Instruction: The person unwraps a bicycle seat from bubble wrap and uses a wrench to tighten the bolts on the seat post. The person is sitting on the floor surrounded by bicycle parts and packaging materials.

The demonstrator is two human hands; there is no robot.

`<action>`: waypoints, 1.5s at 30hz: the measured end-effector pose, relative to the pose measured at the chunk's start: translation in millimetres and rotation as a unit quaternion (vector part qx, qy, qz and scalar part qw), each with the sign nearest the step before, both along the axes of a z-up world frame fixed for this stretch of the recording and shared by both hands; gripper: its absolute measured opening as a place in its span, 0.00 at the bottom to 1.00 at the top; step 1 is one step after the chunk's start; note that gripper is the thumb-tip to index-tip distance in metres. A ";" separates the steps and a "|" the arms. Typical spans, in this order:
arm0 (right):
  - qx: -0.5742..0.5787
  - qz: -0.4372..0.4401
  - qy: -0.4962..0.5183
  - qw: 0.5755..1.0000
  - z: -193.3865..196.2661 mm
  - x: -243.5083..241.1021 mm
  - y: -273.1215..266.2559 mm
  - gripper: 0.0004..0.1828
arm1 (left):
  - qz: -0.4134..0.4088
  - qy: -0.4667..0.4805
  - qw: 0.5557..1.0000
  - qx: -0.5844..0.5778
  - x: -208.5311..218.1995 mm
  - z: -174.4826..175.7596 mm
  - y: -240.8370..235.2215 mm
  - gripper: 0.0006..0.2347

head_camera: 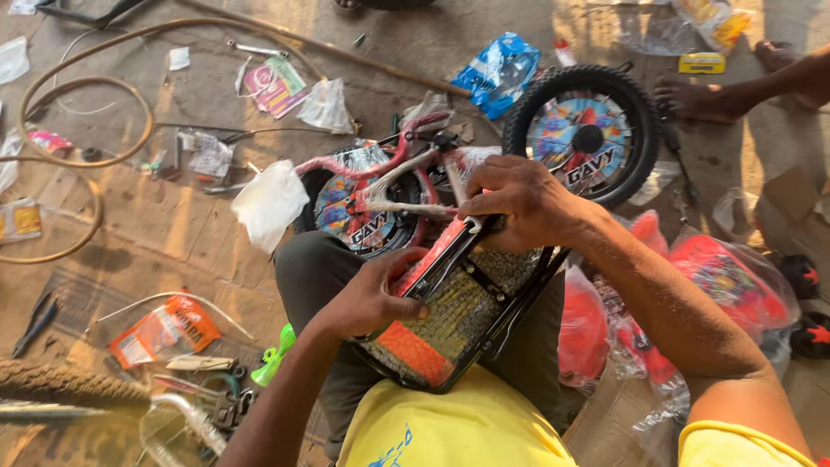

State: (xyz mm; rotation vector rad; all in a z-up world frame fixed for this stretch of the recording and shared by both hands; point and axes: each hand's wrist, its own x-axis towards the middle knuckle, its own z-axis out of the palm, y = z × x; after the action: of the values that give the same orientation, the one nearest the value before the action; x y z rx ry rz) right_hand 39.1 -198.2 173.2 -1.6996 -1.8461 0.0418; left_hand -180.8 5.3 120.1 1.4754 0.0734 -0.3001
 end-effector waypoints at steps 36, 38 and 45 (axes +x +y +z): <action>-0.005 -0.344 0.062 0.937 -38.5 -90.7 -42.1 0.15 | 0.013 -0.057 0.970 0.236 36.9 34.3 -24.3 0.31; -0.002 -0.343 0.047 0.938 -39.2 -89.8 -40.4 0.15 | 0.017 -0.054 0.966 0.253 37.1 33.3 -25.4 0.31; -0.044 -0.275 -0.014 0.960 -39.9 -81.4 -39.5 0.19 | 0.054 -0.112 0.971 0.203 24.7 25.7 -28.3 0.31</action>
State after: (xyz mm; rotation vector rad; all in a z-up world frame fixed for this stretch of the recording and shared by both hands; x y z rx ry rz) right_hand -42.3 -237.6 133.3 -2.2279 -1.3446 -0.1309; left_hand -156.1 -23.0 145.8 1.8951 0.0346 -0.0263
